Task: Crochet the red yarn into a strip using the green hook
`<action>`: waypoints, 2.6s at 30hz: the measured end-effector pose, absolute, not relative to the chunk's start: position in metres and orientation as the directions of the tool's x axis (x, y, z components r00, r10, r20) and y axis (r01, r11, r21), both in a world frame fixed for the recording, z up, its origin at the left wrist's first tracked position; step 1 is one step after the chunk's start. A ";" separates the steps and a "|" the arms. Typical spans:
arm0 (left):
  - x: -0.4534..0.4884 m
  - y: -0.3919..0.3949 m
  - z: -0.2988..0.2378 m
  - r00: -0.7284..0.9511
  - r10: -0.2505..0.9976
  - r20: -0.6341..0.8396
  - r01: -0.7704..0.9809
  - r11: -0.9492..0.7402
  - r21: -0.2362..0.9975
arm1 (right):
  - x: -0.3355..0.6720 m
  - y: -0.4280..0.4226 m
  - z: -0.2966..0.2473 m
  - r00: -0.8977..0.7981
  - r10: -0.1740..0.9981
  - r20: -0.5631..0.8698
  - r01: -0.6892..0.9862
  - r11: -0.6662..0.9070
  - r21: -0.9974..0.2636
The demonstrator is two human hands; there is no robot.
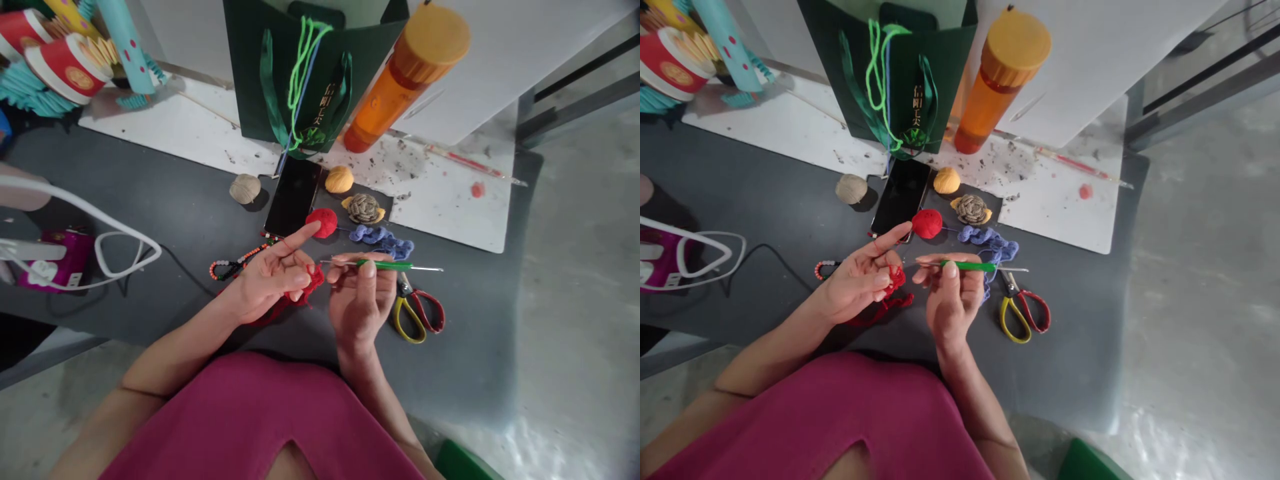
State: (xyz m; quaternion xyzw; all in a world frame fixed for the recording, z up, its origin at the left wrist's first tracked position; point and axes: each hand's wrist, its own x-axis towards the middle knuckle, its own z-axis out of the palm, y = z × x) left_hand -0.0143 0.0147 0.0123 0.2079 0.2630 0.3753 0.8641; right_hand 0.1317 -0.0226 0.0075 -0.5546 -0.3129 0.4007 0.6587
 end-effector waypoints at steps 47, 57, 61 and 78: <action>-0.018 0.014 0.002 0.472 0.852 -0.225 -0.389 0.430 0.814 | 0.135 -0.031 0.002 0.412 0.807 0.424 0.196 0.376 -0.906; -0.015 0.015 0.007 0.474 0.832 -0.289 -0.450 0.511 0.732 | 0.137 -0.030 -0.002 0.358 0.773 0.523 0.239 0.465 -0.852; -0.015 0.015 0.010 0.491 0.818 -0.299 -0.477 0.540 0.694 | 0.136 -0.030 -0.002 0.342 0.768 0.542 0.238 0.487 -0.840; -0.015 0.015 0.012 0.480 0.820 -0.312 -0.521 0.553 0.650 | 0.135 -0.028 0.001 0.346 0.756 0.556 0.276 0.484 -0.830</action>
